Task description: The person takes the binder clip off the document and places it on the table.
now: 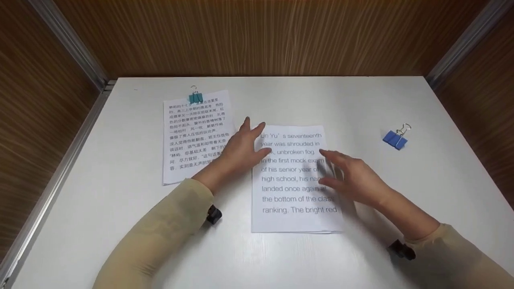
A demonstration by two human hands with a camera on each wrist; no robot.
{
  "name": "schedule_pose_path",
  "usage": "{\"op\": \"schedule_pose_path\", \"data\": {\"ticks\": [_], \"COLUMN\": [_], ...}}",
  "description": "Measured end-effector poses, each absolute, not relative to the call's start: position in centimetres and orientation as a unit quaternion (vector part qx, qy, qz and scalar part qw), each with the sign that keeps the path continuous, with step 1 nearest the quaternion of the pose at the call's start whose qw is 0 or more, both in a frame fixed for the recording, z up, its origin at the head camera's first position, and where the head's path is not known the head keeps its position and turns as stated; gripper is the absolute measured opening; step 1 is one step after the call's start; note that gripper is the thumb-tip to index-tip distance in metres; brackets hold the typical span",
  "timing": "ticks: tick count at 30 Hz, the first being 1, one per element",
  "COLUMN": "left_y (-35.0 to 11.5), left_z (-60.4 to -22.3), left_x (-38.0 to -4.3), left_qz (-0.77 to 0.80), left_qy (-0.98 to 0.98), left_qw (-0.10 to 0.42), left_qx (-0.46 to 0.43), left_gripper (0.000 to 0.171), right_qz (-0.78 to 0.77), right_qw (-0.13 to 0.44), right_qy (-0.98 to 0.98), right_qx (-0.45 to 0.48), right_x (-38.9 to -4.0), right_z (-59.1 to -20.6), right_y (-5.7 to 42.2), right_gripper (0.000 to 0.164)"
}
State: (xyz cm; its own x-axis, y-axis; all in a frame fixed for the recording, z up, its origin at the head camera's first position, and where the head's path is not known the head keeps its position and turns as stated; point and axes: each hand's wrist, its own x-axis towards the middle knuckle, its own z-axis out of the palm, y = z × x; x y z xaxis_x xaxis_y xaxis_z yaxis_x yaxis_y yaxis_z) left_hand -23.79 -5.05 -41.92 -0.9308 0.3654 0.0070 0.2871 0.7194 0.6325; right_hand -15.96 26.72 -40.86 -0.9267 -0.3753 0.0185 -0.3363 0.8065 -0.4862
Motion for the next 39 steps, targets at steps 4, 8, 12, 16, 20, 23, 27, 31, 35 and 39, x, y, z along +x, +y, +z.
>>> {"op": "schedule_pose_path", "data": {"ticks": [4, 8, 12, 16, 20, 23, 27, 31, 35, 39], "left_y": [-5.0, -5.2, -5.7, -6.2, -6.5, -6.7, -6.8, -6.8, -6.7, -6.5], "left_z": [-41.6, -42.0, -42.7, -43.1, -43.1, -43.2, -43.3, -43.3, -43.2, -43.2], "left_x": [-21.4, -18.7, -16.3, -14.5, -13.1, -12.4, -12.0, -12.2, -12.6, -13.0], "left_qz": [0.208, 0.13, 0.095, 0.074, 0.058, 0.049, 0.052, 0.056, 0.059, 0.061], "left_qy": [0.951, 0.954, 0.949, 0.943, 0.941, 0.94, 0.937, 0.935, 0.934, 0.933], "left_qw": [0.038, 0.037, 0.048, 0.064, 0.089, 0.108, 0.12, 0.128, 0.139, 0.148], "left_qx": [0.225, 0.266, 0.298, 0.317, 0.32, 0.32, 0.323, 0.326, 0.324, 0.321], "left_gripper": [0.091, 0.1, 0.104, 0.103, 0.101, 0.099, 0.097, 0.097, 0.098, 0.099], "right_qz": [-0.192, -0.153, -0.135, -0.122, -0.104, -0.094, -0.089, -0.086, -0.083, -0.075], "right_qw": [0.052, 0.074, 0.078, 0.079, 0.095, 0.107, 0.126, 0.136, 0.131, 0.132], "right_qy": [0.959, 0.965, 0.964, 0.96, 0.956, 0.953, 0.95, 0.948, 0.95, 0.951], "right_qx": [-0.202, -0.199, -0.213, -0.241, -0.257, -0.268, -0.273, -0.274, -0.271, -0.268], "right_x": [-14.7, -13.5, -12.4, -11.5, -10.7, -10.3, -9.9, -9.9, -10.1, -10.2], "right_z": [-41.1, -41.3, -41.6, -41.8, -41.8, -41.9, -42.1, -42.3, -42.3, -42.1], "right_y": [26.1, 25.8, 25.9, 26.1, 26.2, 26.3, 26.6, 26.6, 26.7, 26.6], "right_gripper": [0.085, 0.09, 0.089, 0.086, 0.086, 0.083, 0.08, 0.08, 0.08, 0.08]}}
